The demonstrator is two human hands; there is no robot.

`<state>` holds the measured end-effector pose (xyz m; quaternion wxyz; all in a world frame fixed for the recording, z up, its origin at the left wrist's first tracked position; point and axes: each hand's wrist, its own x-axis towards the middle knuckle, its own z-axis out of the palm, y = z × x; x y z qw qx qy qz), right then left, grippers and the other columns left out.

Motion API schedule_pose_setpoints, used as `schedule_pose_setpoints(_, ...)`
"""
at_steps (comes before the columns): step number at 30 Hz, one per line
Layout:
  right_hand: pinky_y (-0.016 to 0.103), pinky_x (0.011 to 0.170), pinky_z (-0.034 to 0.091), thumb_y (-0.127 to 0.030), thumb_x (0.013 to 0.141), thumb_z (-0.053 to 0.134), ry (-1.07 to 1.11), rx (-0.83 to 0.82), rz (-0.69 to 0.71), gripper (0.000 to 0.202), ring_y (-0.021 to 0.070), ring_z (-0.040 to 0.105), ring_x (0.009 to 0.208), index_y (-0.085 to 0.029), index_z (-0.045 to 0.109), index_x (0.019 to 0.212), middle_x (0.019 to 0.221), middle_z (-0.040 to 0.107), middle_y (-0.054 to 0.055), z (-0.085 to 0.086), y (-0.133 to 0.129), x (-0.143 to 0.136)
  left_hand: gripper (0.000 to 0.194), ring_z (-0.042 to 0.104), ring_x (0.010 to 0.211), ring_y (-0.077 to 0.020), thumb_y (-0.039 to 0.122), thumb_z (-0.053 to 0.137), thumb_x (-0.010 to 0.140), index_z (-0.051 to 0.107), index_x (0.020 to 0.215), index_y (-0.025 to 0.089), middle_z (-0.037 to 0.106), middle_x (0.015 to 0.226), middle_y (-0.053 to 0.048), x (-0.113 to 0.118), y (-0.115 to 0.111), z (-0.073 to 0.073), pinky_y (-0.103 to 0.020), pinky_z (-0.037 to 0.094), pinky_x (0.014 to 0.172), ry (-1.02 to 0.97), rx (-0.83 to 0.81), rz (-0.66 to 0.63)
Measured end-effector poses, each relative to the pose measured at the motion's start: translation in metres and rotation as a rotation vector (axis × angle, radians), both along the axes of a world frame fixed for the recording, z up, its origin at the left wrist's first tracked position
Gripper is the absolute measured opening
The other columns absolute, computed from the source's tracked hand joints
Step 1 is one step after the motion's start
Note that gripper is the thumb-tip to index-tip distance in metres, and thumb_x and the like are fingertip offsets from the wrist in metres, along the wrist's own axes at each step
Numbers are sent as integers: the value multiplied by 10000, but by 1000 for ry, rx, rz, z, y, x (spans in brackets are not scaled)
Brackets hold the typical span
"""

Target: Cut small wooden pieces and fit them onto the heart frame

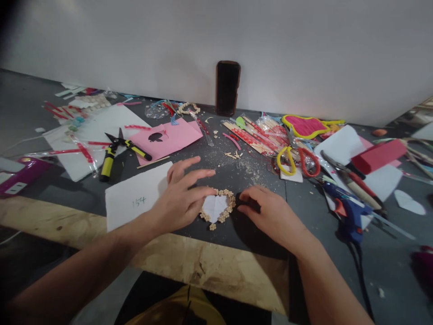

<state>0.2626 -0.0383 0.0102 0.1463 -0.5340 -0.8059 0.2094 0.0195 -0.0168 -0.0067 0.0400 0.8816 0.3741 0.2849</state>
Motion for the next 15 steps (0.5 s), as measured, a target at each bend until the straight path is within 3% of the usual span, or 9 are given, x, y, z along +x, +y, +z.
schedule_pose_setpoints(4, 276, 670, 474, -315, 847, 550, -10, 115, -76, 118, 156, 610, 775, -247, 588, 936, 884, 650, 21, 12, -14, -5, 306, 287, 1318, -294, 92, 519, 818, 631, 1056, 247, 538, 1269, -38, -11, -4, 22, -510, 257, 1063, -80, 24, 122)
schedule_pose_setpoints(8, 281, 651, 480, -307, 869, 522, -54, 237, -114, 104, 166, 614, 760, -238, 599, 866, 821, 645, 32, 8, -42, -24, 325, 255, 1336, -330, 149, 541, 843, 584, 1148, 251, 460, 1352, -53, -32, -30, 40, -547, 266, 1068, -34, 51, 141)
schedule_pose_setpoints(10, 289, 644, 484, -295, 882, 499, -58, 256, -162, 119, 169, 618, 739, -237, 601, 858, 792, 649, 32, 0, -56, -33, 319, 267, 1339, -322, 121, 544, 838, 590, 1130, 242, 473, 1333, -58, -45, -46, 33, -530, 296, 1071, -35, 8, 151)
schedule_pose_setpoints(15, 308, 693, 496, -300, 888, 494, -46, 243, -285, 121, 184, 634, 784, -247, 602, 892, 841, 673, 39, -21, -73, -47, 264, 349, 1299, -313, 79, 528, 839, 625, 1040, 219, 544, 1229, -75, -68, -73, -9, -520, 373, 1039, -124, 17, 246)
